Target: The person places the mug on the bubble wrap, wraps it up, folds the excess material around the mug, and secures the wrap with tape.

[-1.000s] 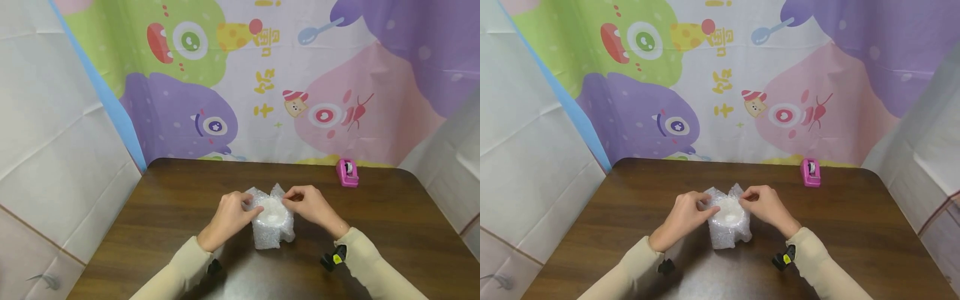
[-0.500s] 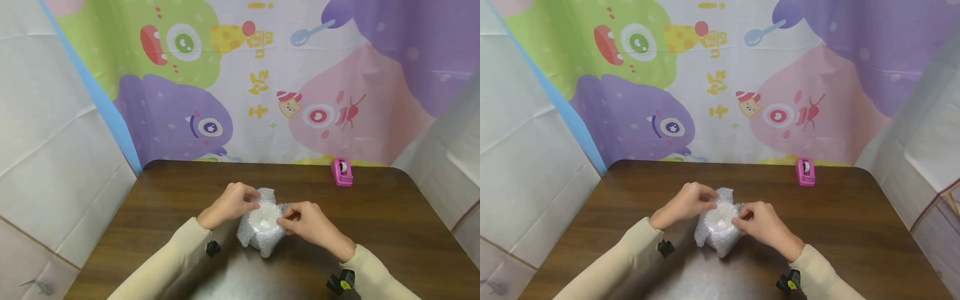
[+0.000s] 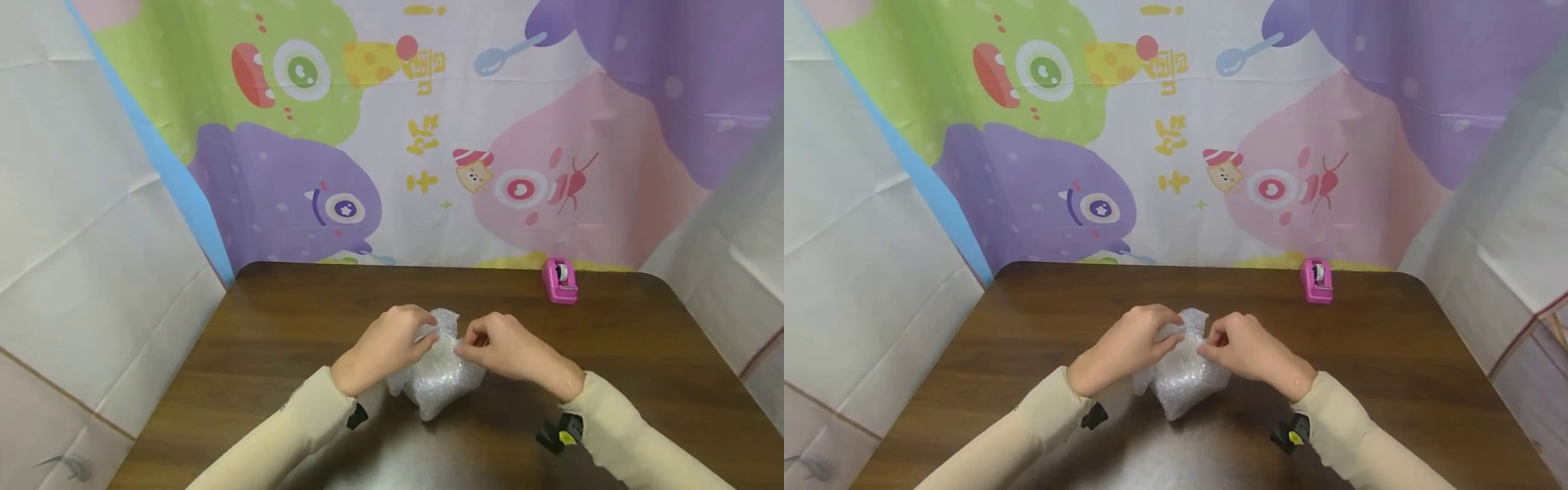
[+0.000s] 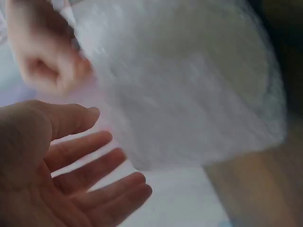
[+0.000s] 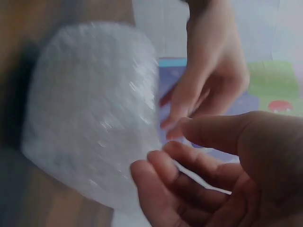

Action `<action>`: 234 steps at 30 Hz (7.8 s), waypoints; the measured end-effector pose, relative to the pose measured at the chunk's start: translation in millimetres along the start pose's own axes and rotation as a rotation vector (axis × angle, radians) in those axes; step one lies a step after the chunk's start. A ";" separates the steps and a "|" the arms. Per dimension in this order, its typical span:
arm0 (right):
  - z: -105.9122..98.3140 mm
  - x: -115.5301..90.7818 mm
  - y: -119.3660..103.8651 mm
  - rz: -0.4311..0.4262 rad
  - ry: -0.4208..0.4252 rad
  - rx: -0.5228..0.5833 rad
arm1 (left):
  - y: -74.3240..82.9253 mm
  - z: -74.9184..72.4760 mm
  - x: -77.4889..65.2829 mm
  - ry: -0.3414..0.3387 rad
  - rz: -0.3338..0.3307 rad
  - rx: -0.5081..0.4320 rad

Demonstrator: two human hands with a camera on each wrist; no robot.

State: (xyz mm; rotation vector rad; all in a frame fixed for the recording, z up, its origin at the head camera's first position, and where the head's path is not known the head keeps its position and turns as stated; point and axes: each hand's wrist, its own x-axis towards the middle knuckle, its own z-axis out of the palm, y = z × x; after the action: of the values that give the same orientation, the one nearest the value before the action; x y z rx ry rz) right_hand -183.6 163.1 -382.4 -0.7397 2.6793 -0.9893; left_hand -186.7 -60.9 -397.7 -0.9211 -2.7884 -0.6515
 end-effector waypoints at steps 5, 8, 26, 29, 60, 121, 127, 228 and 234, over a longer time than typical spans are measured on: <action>-18.3 19.7 -2.7 -0.088 0.010 -0.069 | 30.1 0.8 -15.4 0.045 0.016 0.123; -24.2 31.6 -3.6 -0.166 -0.012 -0.104 | 42.8 6.2 -23.0 0.066 0.042 0.182; -12.6 91.1 -1.5 -0.317 -0.292 -0.271 | 63.3 39.1 -28.5 0.125 0.069 0.280; -8.1 95.9 -2.5 -0.292 -0.331 -0.264 | 63.9 40.0 -27.9 0.128 0.071 0.276; -23.7 55.4 25.6 -0.151 -0.249 -0.304 | 11.2 15.0 -38.8 0.066 0.118 0.128; 29.6 7.1 44.7 -0.041 0.089 -0.060 | -17.2 56.4 -37.1 0.253 0.063 -0.174; 33.3 6.8 44.4 -0.035 0.129 -0.071 | -14.7 59.6 -36.6 0.267 0.042 -0.187; -99.1 19.0 183.1 0.598 0.244 0.037 | -0.7 55.9 -28.7 0.240 0.031 0.210; -98.1 23.8 184.2 0.587 0.256 -0.006 | -5.2 55.6 -26.6 0.334 0.226 0.428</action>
State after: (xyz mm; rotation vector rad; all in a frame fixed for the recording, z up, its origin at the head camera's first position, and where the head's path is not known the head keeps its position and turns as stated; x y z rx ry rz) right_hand -308.7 325.5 -428.0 0.1976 2.8333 -0.9555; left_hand -167.9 -54.4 -456.3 -0.9156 -2.3463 -0.1443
